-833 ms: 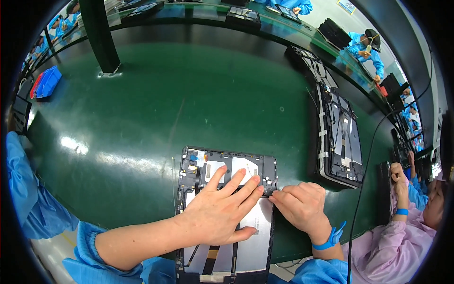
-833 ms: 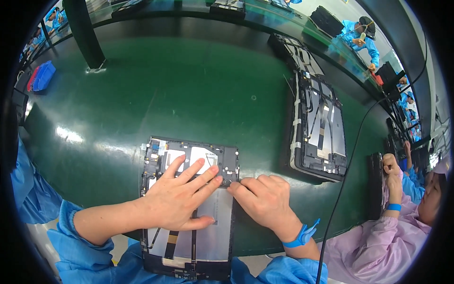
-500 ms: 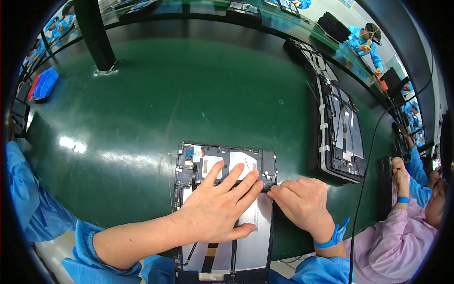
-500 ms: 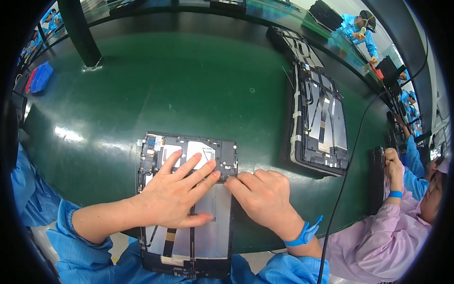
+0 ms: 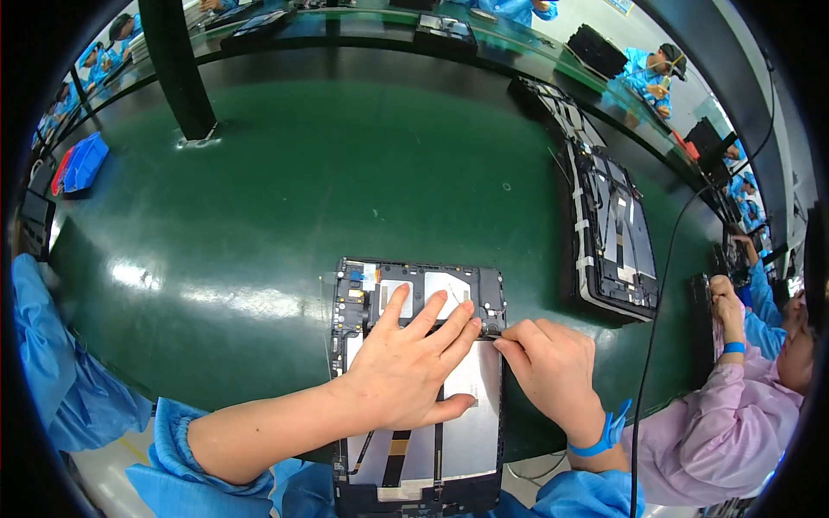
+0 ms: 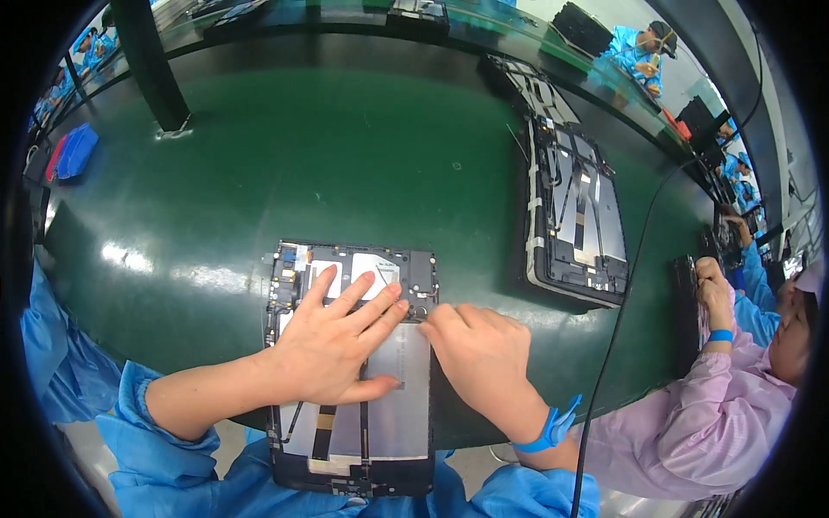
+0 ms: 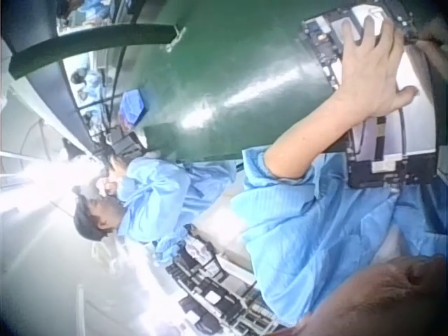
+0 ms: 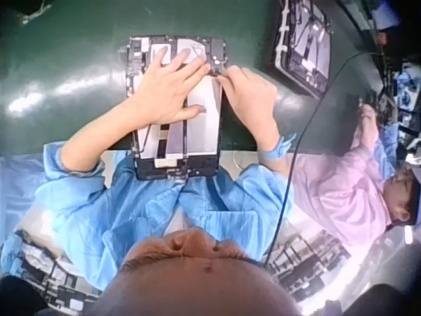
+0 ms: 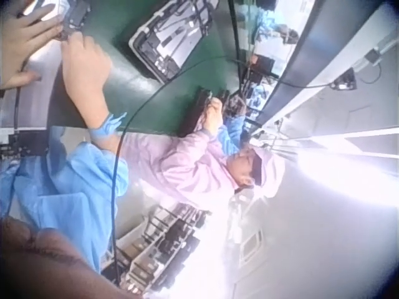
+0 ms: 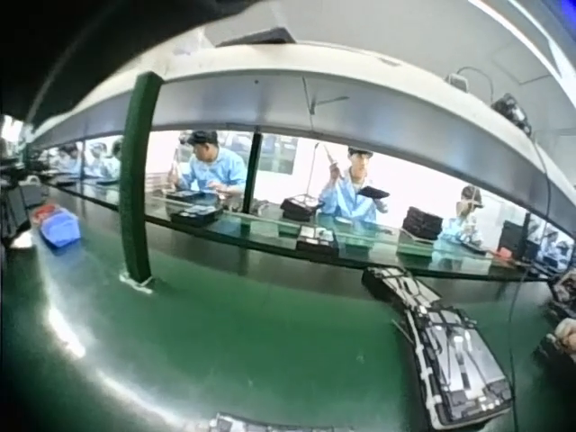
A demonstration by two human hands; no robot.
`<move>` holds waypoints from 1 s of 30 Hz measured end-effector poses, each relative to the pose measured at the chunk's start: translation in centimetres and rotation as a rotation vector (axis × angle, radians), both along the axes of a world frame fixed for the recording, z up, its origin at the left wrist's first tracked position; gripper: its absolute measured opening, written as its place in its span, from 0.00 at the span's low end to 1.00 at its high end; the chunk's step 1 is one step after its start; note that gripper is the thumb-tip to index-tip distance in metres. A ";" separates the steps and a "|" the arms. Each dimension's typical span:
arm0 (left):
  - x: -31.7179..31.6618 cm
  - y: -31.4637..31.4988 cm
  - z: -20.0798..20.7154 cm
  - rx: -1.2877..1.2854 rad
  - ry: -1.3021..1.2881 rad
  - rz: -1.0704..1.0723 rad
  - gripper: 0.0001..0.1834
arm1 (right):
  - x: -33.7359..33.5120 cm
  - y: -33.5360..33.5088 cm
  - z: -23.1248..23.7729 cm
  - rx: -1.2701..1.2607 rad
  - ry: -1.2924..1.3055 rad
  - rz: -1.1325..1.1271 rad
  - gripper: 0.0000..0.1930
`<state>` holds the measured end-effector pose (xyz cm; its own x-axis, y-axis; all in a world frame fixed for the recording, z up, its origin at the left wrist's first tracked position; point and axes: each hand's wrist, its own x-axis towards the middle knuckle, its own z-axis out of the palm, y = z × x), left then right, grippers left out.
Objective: The person connects internal ribbon cables and wires to a circuit board inside a tablet device on an assembly line. This is done using tweezers for precision.
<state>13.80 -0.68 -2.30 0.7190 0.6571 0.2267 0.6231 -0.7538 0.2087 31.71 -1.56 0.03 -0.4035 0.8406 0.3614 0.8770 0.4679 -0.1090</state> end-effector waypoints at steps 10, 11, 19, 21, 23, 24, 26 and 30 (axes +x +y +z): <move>-0.3 -0.1 -0.1 0.001 -0.027 0.005 0.36 | -1.0 -0.3 -0.9 0.164 -0.034 -0.025 0.06; -0.3 -0.1 -0.1 0.001 -0.033 0.009 0.36 | -1.0 -0.3 -0.8 0.164 -0.040 -0.021 0.06; -0.4 -0.1 0.0 -0.007 -0.067 -0.003 0.34 | -1.8 -1.0 -0.4 0.215 -0.156 -0.066 0.06; -0.4 0.0 -0.2 -0.008 -0.076 -0.003 0.34 | -1.7 -0.8 -0.9 0.260 -0.176 -0.052 0.06; -0.5 0.3 -0.9 -0.021 -0.088 -0.004 0.34 | -2.0 -0.6 -1.6 0.294 -0.198 -0.037 0.06; -0.5 0.1 -0.7 -0.008 -0.081 0.002 0.34 | -2.2 -0.8 -1.3 0.321 -0.256 -0.034 0.06; -0.4 0.1 -0.3 -0.002 -0.069 0.008 0.35 | -2.6 -1.0 -1.0 0.339 -0.309 -0.032 0.06; -0.2 0.0 0.0 0.019 -0.061 0.004 0.34 | -3.1 -1.4 -1.1 0.484 -0.577 -0.030 0.07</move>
<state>13.55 -0.63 -2.31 0.7009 0.6549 0.2825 0.6123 -0.7556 0.2327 28.65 -2.99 -1.07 -0.6199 0.6552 0.4318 0.7460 0.3214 0.5833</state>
